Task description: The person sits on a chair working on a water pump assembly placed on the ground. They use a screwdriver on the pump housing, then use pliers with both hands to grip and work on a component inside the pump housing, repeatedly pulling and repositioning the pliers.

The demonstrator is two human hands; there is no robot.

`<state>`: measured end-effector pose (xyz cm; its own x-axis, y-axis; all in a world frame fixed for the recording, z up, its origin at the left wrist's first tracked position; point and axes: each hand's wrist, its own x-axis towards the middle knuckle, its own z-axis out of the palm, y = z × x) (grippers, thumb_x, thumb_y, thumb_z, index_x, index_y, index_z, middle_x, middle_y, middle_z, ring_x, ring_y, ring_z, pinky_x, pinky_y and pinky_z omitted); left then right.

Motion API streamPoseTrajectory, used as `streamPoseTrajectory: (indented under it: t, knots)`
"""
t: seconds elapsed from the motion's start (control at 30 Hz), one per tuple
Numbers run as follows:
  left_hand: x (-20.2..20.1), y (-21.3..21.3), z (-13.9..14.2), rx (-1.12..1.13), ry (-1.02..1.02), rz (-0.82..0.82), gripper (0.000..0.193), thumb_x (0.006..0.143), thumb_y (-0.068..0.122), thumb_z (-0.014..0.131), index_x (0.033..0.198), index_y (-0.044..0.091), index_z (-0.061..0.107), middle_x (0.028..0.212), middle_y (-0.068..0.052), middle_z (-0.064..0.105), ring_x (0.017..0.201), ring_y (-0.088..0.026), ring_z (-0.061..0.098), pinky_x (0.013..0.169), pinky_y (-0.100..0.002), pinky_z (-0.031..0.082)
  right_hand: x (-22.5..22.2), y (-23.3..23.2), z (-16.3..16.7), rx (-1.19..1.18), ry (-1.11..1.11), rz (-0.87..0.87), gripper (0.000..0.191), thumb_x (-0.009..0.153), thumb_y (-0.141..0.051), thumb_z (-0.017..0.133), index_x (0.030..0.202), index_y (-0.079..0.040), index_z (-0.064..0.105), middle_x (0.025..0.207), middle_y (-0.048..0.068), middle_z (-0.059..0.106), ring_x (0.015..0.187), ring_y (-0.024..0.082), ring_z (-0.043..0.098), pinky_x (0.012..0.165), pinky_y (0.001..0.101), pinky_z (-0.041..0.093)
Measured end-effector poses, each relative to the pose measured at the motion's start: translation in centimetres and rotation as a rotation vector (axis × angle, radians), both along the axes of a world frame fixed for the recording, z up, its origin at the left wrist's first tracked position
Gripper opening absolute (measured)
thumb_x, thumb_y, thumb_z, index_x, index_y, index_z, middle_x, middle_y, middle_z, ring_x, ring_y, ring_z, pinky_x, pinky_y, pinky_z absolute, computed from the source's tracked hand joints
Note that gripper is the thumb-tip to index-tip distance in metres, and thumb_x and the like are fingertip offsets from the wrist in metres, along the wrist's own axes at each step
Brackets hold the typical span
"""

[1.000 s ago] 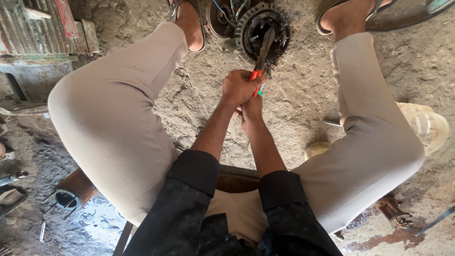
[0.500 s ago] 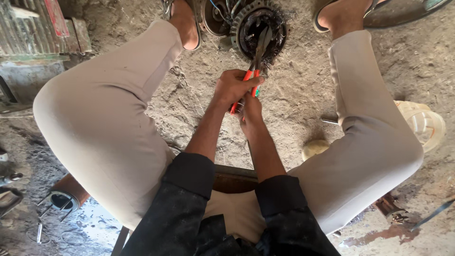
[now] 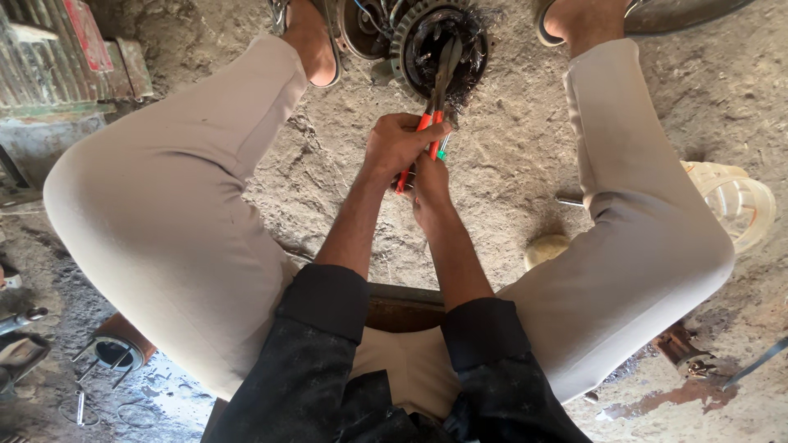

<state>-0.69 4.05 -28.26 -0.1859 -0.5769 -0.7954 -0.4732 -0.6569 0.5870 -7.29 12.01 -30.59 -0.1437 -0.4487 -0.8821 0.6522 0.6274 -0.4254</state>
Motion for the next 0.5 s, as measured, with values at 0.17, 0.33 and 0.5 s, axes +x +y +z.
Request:
streamPoseTrajectory:
  t: [0.17,0.33,0.5]
  knots:
    - [-0.1,0.0,0.0,0.001,-0.017,-0.014,0.059,0.070,0.051,0.086,0.111,0.009,0.077,0.096,-0.009,0.081,0.087,-0.020,0.079,0.079,-0.036,0.064,0.6,-0.3,-0.1,0.025,0.058,0.014,0.025,0.103,-0.028,0.046,0.100,-0.005,0.056,0.075,0.006,0.057,0.058,0.016,0.054,0.051,0.0359,0.045]
    - [-0.1,-0.3,-0.1,-0.024,-0.061,-0.032,0.056,0.070,0.050,0.086,0.109,0.009,0.080,0.095,-0.008,0.082,0.086,-0.019,0.079,0.080,-0.036,0.063,1.1,-0.5,-0.2,0.040,0.034,-0.036,0.024,0.103,-0.028,0.048,0.098,-0.006,0.056,0.071,0.006,0.055,0.052,0.015,0.052,0.045,0.0343,0.040]
    - [0.0,-0.6,0.0,-0.029,-0.097,-0.074,0.054,0.071,0.051,0.086,0.106,0.011,0.082,0.095,-0.009,0.082,0.087,-0.019,0.079,0.084,-0.037,0.062,1.3,-0.6,0.0,0.040,-0.051,-0.133,0.025,0.103,-0.027,0.047,0.100,-0.005,0.057,0.075,0.005,0.061,0.057,0.015,0.059,0.049,0.0345,0.046]
